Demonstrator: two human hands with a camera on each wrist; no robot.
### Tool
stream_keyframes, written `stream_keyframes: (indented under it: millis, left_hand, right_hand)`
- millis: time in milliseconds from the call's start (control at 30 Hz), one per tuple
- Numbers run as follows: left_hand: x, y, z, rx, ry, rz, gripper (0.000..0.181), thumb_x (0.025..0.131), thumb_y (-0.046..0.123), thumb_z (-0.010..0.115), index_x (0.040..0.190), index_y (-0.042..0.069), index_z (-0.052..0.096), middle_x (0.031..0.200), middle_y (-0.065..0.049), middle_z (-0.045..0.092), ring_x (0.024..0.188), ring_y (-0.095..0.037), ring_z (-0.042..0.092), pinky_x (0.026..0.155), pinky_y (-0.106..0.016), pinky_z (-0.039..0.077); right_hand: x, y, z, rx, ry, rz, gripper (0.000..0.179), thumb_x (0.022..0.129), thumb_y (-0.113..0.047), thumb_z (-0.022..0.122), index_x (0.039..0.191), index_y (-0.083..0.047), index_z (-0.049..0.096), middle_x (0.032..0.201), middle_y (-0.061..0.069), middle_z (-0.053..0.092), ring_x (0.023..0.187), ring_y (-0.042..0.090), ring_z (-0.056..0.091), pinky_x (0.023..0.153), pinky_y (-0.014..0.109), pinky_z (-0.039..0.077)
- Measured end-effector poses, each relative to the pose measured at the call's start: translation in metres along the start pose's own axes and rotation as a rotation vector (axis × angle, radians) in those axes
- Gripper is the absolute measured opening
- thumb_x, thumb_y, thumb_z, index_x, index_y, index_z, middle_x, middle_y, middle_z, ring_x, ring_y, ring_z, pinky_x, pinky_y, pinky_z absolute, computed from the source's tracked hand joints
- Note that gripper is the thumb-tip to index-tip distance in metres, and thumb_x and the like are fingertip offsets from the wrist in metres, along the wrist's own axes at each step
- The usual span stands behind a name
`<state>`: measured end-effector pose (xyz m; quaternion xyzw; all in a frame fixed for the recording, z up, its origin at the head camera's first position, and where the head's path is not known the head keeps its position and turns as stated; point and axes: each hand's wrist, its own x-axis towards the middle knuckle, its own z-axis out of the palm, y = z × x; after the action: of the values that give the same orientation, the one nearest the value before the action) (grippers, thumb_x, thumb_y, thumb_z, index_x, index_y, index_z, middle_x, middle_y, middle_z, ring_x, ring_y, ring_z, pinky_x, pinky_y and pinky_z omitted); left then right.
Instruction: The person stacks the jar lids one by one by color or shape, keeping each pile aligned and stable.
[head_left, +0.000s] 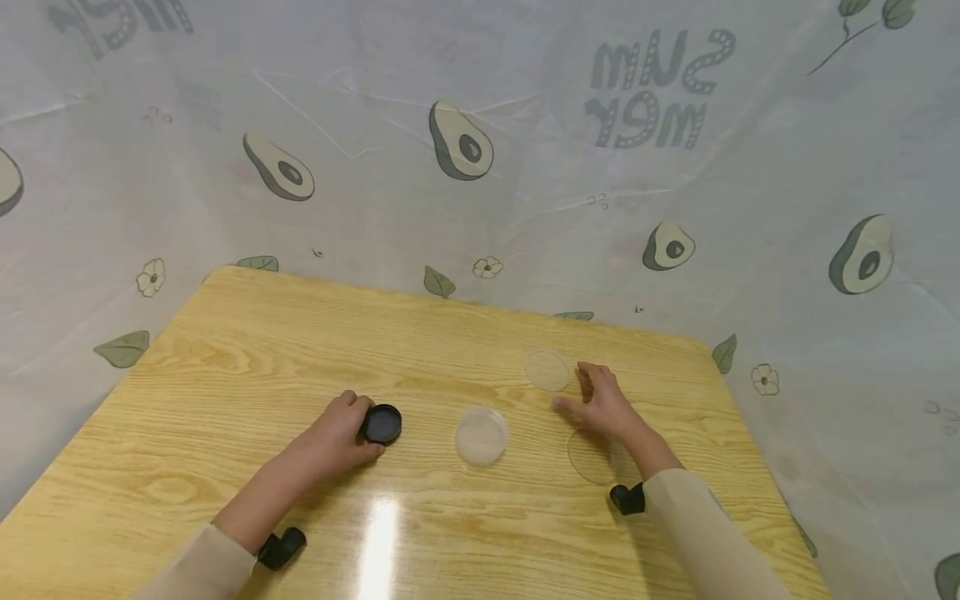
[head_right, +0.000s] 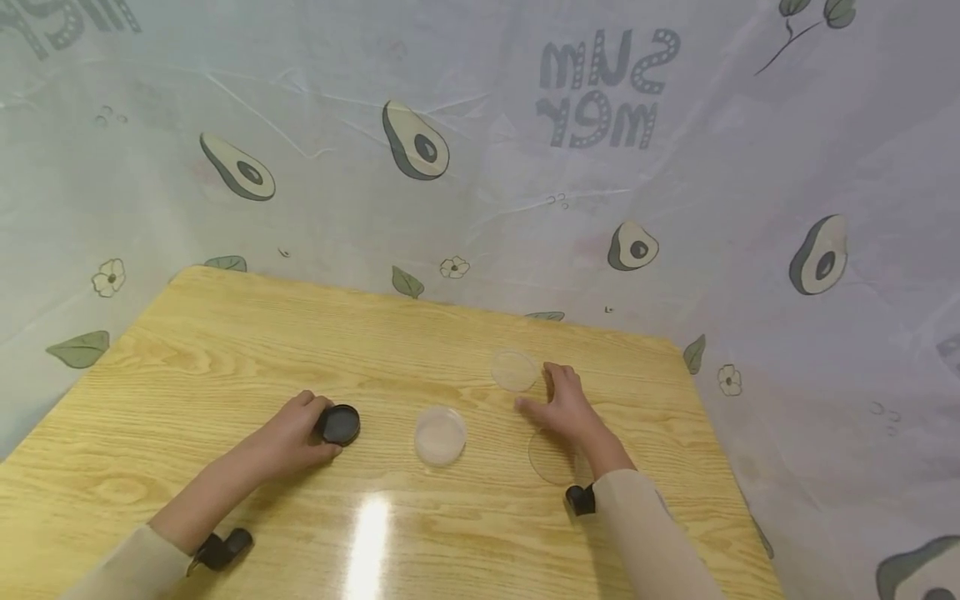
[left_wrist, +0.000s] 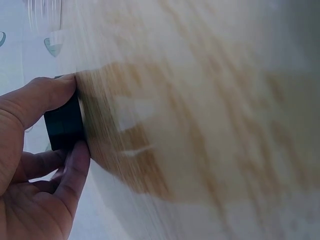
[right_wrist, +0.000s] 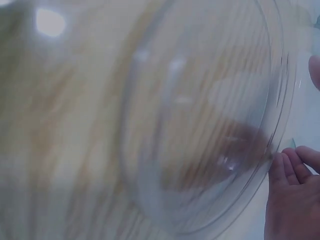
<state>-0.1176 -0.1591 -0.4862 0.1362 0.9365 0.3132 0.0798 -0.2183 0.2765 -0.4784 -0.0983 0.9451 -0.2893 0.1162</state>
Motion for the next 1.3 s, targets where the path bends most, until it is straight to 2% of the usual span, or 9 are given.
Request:
stream_keyframes:
  millis: [267,433,600,767,1300]
  left_hand:
    - [0.000,0.000,-0.001,-0.006,-0.001,-0.007,0.048,0.085,0.017,0.087,0.120,-0.006,0.062,0.108,-0.016,0.057,0.096,-0.026,0.056,0.085,-0.046,0.053]
    - [0.000,0.001,-0.002,-0.016,0.008,-0.002,0.049,0.084,0.016,0.088,0.119,-0.007,0.062,0.107,-0.017,0.057,0.096,-0.027,0.057,0.085,-0.046,0.053]
    - [0.002,0.004,-0.001,-0.030,0.020,0.005,0.049,0.083,0.016,0.088,0.118,-0.007,0.062,0.106,-0.017,0.058,0.094,-0.026,0.057,0.085,-0.046,0.053]
    - [0.003,0.005,0.000,-0.024,0.008,-0.013,0.052,0.084,0.017,0.088,0.121,-0.008,0.061,0.108,-0.018,0.057,0.095,-0.026,0.057,0.086,-0.046,0.053]
    - [0.003,0.003,-0.003,-0.016,-0.001,-0.017,0.052,0.084,0.017,0.088,0.121,-0.008,0.062,0.108,-0.017,0.057,0.094,-0.025,0.056,0.085,-0.045,0.053]
  right_hand:
    - [0.013,-0.003,0.002,0.026,0.005,0.009,0.097,0.098,-0.041,0.075,0.161,0.009,0.021,0.158,0.033,0.029,0.147,0.051,0.035,0.118,0.064,0.034]
    - [0.022,-0.009,0.004,0.042,-0.005,0.007,0.098,0.098,-0.039,0.075,0.162,0.009,0.018,0.160,0.033,0.026,0.147,0.051,0.035,0.118,0.063,0.035]
    - [0.030,-0.015,0.004,0.013,-0.009,0.002,0.101,0.095,-0.042,0.077,0.161,0.009,0.020,0.158,0.034,0.029,0.143,0.050,0.036,0.115,0.065,0.037]
    - [0.035,-0.016,0.003,-0.027,0.000,-0.005,0.099,0.094,-0.042,0.077,0.160,0.009,0.023,0.157,0.035,0.031,0.144,0.051,0.035,0.115,0.067,0.036]
    - [0.036,-0.013,0.005,-0.050,-0.001,-0.042,0.089,0.096,-0.036,0.078,0.158,0.009,0.032,0.154,0.035,0.036,0.141,0.052,0.040,0.114,0.066,0.037]
